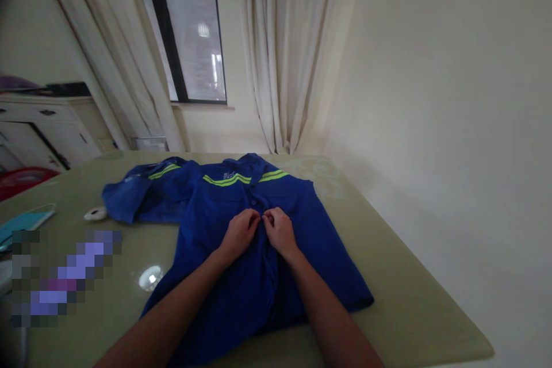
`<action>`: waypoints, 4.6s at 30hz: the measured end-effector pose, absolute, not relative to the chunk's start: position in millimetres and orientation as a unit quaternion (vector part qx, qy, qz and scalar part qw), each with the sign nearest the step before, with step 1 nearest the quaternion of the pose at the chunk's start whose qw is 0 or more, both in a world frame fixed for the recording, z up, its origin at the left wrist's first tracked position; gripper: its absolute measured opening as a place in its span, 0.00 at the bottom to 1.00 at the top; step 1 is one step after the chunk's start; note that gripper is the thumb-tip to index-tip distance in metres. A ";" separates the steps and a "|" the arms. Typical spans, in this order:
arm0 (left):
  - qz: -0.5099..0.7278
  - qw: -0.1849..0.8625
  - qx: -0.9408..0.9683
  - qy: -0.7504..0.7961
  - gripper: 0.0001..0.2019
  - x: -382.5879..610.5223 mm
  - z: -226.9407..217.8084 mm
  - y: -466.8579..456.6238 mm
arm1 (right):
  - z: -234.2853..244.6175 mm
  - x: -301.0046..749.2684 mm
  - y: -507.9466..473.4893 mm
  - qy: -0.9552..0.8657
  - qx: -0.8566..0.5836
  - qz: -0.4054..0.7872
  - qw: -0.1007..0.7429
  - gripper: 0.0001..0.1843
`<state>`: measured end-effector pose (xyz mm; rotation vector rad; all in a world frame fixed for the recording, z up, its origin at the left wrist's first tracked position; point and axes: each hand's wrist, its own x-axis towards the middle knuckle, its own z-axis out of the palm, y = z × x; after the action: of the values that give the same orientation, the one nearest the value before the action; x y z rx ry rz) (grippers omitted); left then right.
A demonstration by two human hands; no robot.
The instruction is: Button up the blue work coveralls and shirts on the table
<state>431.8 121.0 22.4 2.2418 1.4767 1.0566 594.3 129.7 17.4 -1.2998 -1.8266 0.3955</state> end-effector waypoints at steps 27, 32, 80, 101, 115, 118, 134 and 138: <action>0.373 0.126 0.769 0.504 0.06 429.6 17.5 161.0 | 14.9 592.9 155.6 -0.722 -0.522 0.165 0.423 0.08; 0.388 0.135 0.770 0.487 0.07 426.2 17.2 148.8 | 15.5 594.4 150.4 -0.708 -0.521 0.180 0.441 0.10; 0.440 0.160 0.736 0.489 0.06 430.0 16.0 141.3 | 11.6 601.9 151.3 -0.678 -0.491 0.287 0.466 0.11; 0.438 0.172 0.739 0.482 0.07 430.4 16.9 140.2 | 13.4 601.3 149.8 -0.683 -0.474 0.254 0.495 0.05; 0.431 0.179 0.740 0.485 0.07 429.3 12.0 144.9 | 15.0 603.4 150.2 -0.691 -0.454 0.267 0.495 0.06; 0.425 0.185 0.741 0.485 0.07 428.9 11.8 144.9 | 15.4 603.9 150.2 -0.691 -0.451 0.276 0.494 0.06; 0.427 0.164 0.750 0.478 0.06 429.7 12.4 143.5 | 14.8 601.1 147.6 -0.678 -0.484 0.239 0.500 0.05; 0.432 0.158 0.750 0.476 0.07 429.9 10.3 144.6 | 13.1 600.7 148.8 -0.679 -0.482 0.240 0.499 0.04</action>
<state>429.9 144.6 10.3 2.1444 1.3624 1.2356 600.7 148.8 13.1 -1.1664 -1.6421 0.5800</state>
